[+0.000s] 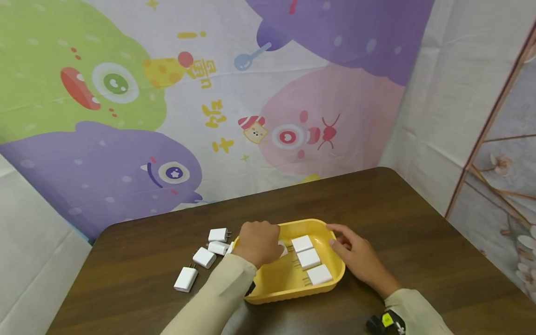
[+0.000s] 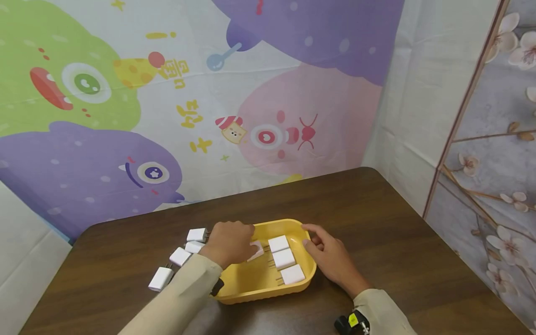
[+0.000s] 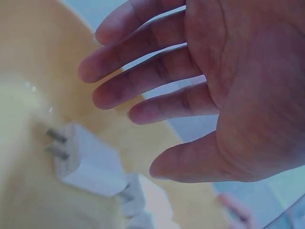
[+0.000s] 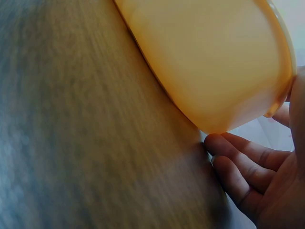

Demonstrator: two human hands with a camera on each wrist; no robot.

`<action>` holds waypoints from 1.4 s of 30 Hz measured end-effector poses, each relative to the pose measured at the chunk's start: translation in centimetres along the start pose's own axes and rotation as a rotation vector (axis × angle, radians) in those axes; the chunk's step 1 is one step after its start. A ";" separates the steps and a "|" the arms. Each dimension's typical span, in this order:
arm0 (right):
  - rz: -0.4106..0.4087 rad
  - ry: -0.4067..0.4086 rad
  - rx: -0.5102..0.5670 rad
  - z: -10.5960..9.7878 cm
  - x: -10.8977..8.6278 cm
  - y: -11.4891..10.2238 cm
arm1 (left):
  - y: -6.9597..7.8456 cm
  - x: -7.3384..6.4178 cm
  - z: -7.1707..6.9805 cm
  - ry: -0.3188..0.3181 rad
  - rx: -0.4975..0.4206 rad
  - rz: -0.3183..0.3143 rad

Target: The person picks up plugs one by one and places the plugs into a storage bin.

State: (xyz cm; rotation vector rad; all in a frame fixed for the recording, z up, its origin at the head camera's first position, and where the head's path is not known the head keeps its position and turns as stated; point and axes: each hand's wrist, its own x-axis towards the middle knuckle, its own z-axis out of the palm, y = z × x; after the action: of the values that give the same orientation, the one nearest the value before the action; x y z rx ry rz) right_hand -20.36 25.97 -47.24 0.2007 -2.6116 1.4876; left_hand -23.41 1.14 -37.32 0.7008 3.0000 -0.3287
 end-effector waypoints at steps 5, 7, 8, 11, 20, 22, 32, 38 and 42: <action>0.006 -0.015 -0.004 0.2 0.3 -0.2 | -2.0 -1.0 -0.8 0.023 -0.092 -0.055; 0.006 -0.023 -0.007 0.2 0.3 -0.3 | -2.9 -1.4 -0.8 0.069 -0.109 -0.077; 0.004 -0.026 -0.009 0.3 0.4 -0.3 | -3.3 -1.7 -0.7 0.097 -0.114 -0.091; -0.002 -0.022 -0.015 0.4 0.5 -0.4 | -4.6 -2.4 -0.2 0.196 -0.124 -0.123; -0.007 -0.022 -0.007 0.4 0.7 -0.9 | -7.7 -5.0 1.1 0.309 -0.178 -0.202; -0.010 -0.020 -0.004 0.5 0.7 -0.9 | -8.3 -5.5 1.3 0.314 -0.188 -0.220; 0.022 -0.031 0.010 0.6 0.1 -0.6 | -10.3 -7.5 2.9 0.294 -0.215 -0.266; 0.021 -0.001 -0.001 0.3 -0.2 -0.5 | -11.2 -8.1 4.0 0.260 -0.199 -0.287; 0.005 0.007 -0.016 0.3 -0.3 -0.5 | -11.8 -8.7 4.8 0.194 -0.175 -0.309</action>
State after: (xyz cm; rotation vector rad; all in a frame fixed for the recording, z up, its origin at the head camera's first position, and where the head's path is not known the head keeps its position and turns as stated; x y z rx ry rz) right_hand -20.01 25.46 -46.98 0.1871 -2.6200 1.4653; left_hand -20.90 -14.02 -38.89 0.2665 3.2677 -0.0037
